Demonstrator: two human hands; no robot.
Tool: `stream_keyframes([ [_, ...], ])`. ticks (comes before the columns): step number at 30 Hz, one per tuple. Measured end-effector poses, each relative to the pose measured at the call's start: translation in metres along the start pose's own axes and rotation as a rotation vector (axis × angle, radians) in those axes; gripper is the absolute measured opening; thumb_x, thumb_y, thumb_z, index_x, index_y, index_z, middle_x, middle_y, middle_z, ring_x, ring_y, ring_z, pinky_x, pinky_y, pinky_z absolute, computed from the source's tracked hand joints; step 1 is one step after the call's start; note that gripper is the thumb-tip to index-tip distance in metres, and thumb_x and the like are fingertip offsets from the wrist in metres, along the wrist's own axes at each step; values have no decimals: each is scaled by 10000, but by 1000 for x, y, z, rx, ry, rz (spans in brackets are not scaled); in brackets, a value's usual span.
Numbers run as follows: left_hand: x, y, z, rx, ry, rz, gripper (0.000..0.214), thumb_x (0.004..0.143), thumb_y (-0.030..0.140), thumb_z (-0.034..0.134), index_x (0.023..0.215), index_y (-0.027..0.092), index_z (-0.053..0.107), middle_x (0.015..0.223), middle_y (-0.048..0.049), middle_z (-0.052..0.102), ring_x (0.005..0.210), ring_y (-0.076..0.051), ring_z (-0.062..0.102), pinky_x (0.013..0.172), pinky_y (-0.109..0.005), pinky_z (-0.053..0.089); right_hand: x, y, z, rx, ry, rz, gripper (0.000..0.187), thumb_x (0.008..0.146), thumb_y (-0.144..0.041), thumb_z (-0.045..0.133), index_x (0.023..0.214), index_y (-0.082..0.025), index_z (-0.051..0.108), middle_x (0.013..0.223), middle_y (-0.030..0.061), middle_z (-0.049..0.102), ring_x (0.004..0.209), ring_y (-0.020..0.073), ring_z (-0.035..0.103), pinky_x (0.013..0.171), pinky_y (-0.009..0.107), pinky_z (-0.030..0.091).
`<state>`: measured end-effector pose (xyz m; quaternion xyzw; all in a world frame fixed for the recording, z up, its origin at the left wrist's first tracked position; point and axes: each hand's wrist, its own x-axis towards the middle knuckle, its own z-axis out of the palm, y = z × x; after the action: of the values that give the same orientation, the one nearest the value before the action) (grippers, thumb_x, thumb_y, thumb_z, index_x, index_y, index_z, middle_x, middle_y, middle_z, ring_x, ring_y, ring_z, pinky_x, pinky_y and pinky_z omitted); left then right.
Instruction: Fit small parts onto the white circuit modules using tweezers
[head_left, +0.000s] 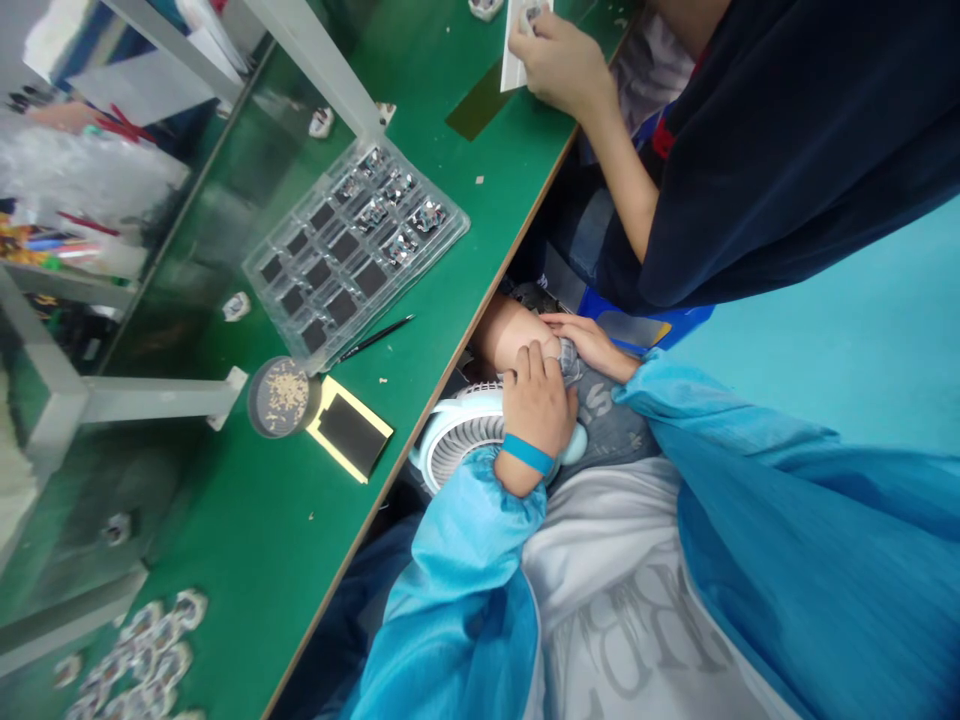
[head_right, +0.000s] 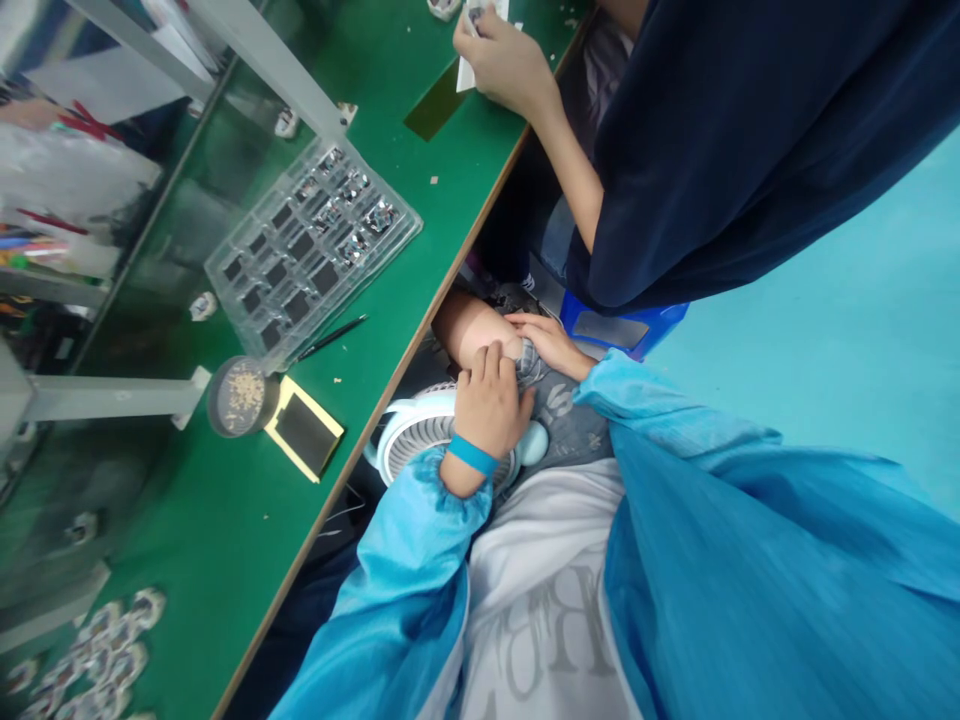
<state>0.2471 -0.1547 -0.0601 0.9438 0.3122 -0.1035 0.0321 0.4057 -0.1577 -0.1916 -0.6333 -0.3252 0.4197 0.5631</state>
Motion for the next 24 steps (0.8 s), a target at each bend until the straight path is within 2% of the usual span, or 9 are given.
stream_keyframes([
  [5,-6,3,-4,2,-4,8,429,968,403,558,1268,98,598,1517,-210,496,1397,-360,437,1053,-496,445,1,4,0,1,4,10,396,828,-265,566,1153,-278,791,1285,-13,744,1262,242,647,1174,427,427],
  [11,-4,3,1,5,-16,-14,524,965,416,564,1366,79,543,1634,-209,369,1501,-363,327,1100,-509,413,1,4,0,1,-1,-6,391,826,-270,570,1147,-275,793,1284,-12,745,1266,237,644,1180,419,422],
  [17,-2,6,-2,18,-29,-20,453,973,413,559,1301,102,585,1576,-213,451,1444,-353,406,1078,-499,425,0,5,0,0,7,-5,395,832,-260,559,1151,-268,791,1276,-11,749,1253,235,654,1176,418,430],
  [24,-9,6,-2,25,-43,4,451,964,412,583,1283,94,589,1604,-224,413,1457,-360,394,1079,-496,427,2,9,1,4,2,-14,405,834,-263,560,1170,-254,786,1296,3,740,1252,234,657,1172,403,437],
])
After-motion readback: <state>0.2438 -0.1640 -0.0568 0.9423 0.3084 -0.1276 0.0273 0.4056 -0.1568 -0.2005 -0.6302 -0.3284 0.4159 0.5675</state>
